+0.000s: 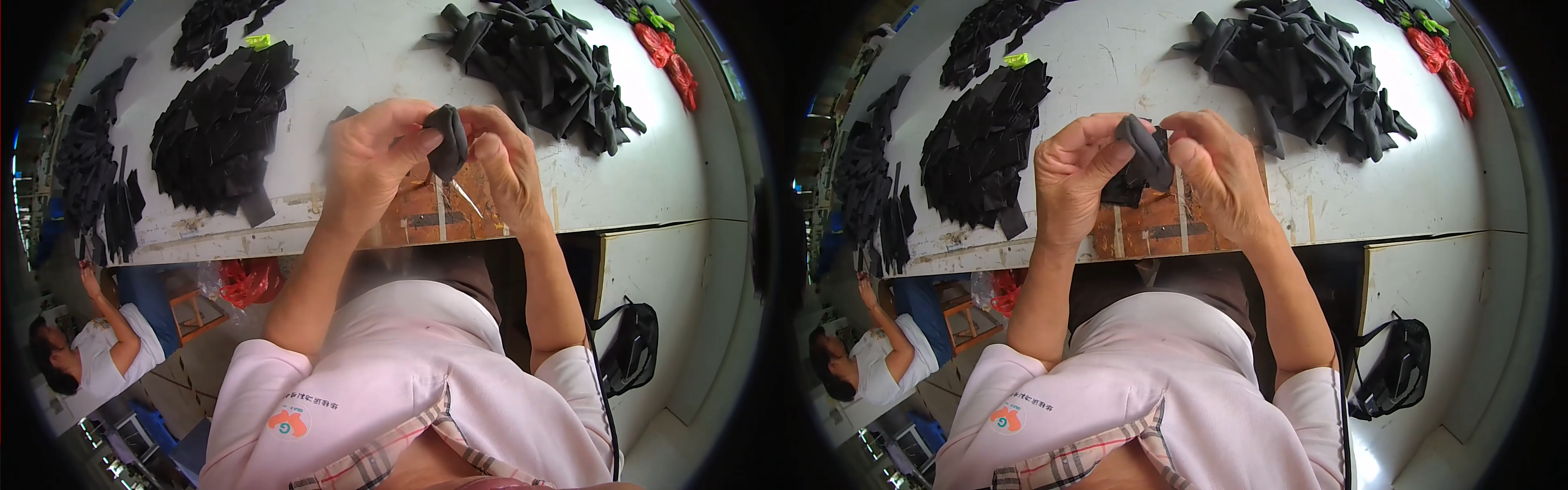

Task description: The worker is assembling and gluing black rubber or foam components together at a workshop table.

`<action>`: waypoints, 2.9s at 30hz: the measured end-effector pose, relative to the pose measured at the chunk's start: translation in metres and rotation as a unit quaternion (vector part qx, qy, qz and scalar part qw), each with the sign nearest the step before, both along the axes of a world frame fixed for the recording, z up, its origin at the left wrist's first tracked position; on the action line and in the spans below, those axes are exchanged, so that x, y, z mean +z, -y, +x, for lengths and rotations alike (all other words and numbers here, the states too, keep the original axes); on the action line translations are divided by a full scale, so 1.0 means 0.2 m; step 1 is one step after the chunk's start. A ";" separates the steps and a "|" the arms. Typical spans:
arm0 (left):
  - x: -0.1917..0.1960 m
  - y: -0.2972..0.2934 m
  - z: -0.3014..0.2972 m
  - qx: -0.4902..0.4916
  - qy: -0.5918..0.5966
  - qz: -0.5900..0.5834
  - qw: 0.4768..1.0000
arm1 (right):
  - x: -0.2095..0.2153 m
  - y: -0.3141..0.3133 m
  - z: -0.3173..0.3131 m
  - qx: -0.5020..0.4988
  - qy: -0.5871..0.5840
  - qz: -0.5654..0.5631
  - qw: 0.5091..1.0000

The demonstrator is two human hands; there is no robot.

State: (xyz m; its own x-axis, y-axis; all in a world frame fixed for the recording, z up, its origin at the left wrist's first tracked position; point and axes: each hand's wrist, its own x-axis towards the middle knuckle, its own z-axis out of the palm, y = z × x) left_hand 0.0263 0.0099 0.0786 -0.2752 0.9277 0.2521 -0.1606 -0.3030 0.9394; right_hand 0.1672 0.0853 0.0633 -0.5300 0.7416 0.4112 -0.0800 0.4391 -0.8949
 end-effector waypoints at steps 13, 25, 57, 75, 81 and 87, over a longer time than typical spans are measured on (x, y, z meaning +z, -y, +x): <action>-0.01 -0.02 0.01 -0.089 0.157 -0.071 0.981 | -0.05 0.03 0.01 0.016 0.215 0.190 0.958; 0.01 -0.01 0.14 -0.005 0.028 0.032 0.999 | -0.11 0.02 0.02 0.067 0.199 0.060 0.976; -0.68 -0.02 -0.48 0.266 -0.444 -0.326 0.791 | -0.02 0.26 0.02 0.049 0.165 -0.085 0.981; -0.72 0.08 -0.44 0.318 -0.506 -0.210 0.774 | -0.19 0.17 -0.52 0.013 0.333 0.172 0.927; -0.73 0.09 -0.48 0.308 -0.487 -0.183 0.797 | -0.23 0.14 -0.54 -0.005 0.338 0.205 0.919; -0.68 0.11 -0.48 0.291 -0.478 -0.197 0.805 | -0.23 0.08 -0.52 -0.014 0.301 0.131 0.944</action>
State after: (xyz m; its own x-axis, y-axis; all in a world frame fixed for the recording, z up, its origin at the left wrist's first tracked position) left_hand -0.0701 -0.0122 -0.0566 -0.5475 0.7710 0.3253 0.7542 0.2862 0.5910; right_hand 0.0635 0.0699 0.0181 -0.7074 0.6742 0.2121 0.4245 0.6453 -0.6352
